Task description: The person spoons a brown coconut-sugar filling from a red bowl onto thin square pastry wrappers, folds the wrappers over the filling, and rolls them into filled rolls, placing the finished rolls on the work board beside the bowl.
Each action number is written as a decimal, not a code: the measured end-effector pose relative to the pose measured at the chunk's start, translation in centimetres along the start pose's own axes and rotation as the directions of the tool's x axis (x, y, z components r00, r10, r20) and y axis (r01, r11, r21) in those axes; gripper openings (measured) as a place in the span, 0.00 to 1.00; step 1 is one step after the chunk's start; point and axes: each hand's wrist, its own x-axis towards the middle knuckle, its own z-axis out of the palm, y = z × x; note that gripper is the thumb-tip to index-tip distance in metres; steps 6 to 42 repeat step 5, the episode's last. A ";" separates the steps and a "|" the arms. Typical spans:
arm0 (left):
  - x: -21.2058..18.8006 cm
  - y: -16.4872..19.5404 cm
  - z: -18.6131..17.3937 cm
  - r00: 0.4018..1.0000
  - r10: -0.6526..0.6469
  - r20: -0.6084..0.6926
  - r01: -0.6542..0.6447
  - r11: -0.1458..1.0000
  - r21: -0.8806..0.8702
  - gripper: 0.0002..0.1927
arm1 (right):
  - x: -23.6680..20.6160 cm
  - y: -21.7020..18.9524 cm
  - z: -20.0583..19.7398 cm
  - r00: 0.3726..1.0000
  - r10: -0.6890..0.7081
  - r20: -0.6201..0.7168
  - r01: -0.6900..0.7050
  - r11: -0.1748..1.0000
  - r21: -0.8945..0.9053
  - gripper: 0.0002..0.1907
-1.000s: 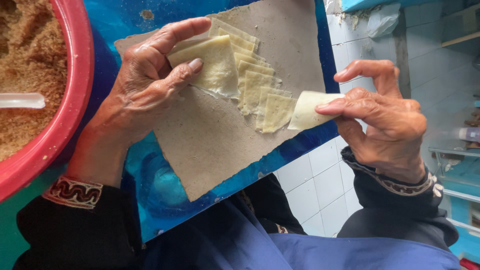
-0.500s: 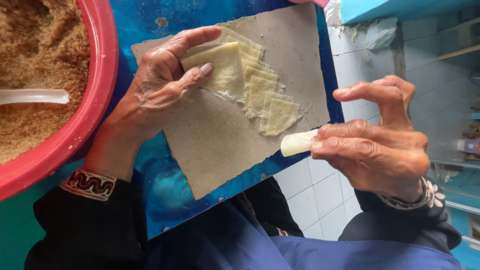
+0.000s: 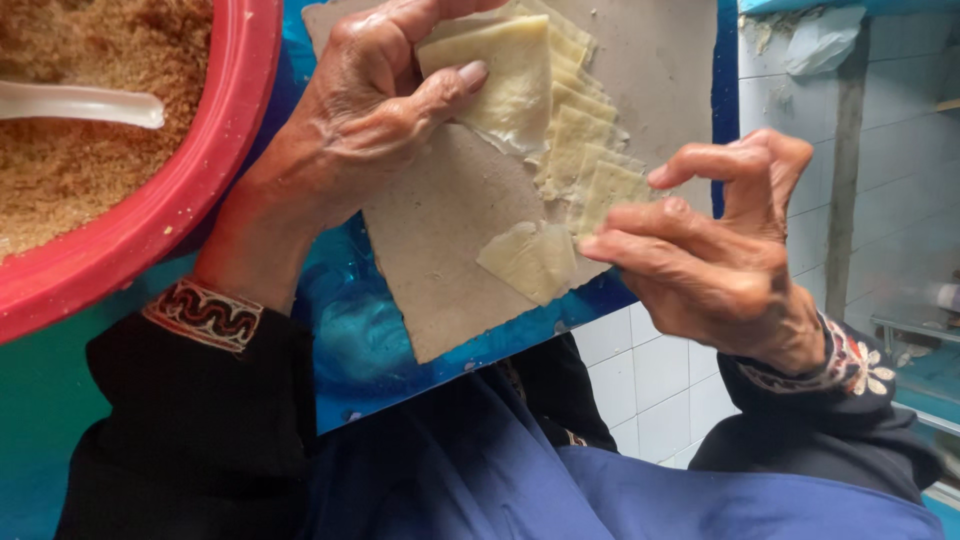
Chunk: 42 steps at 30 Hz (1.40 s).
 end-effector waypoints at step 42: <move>0.1 -0.4 0.1 1.000 0.003 -0.006 -0.004 0.995 -0.097 0.18 | 2.6 0.2 1.4 0.973 -0.215 0.084 0.229 0.946 -0.231 0.12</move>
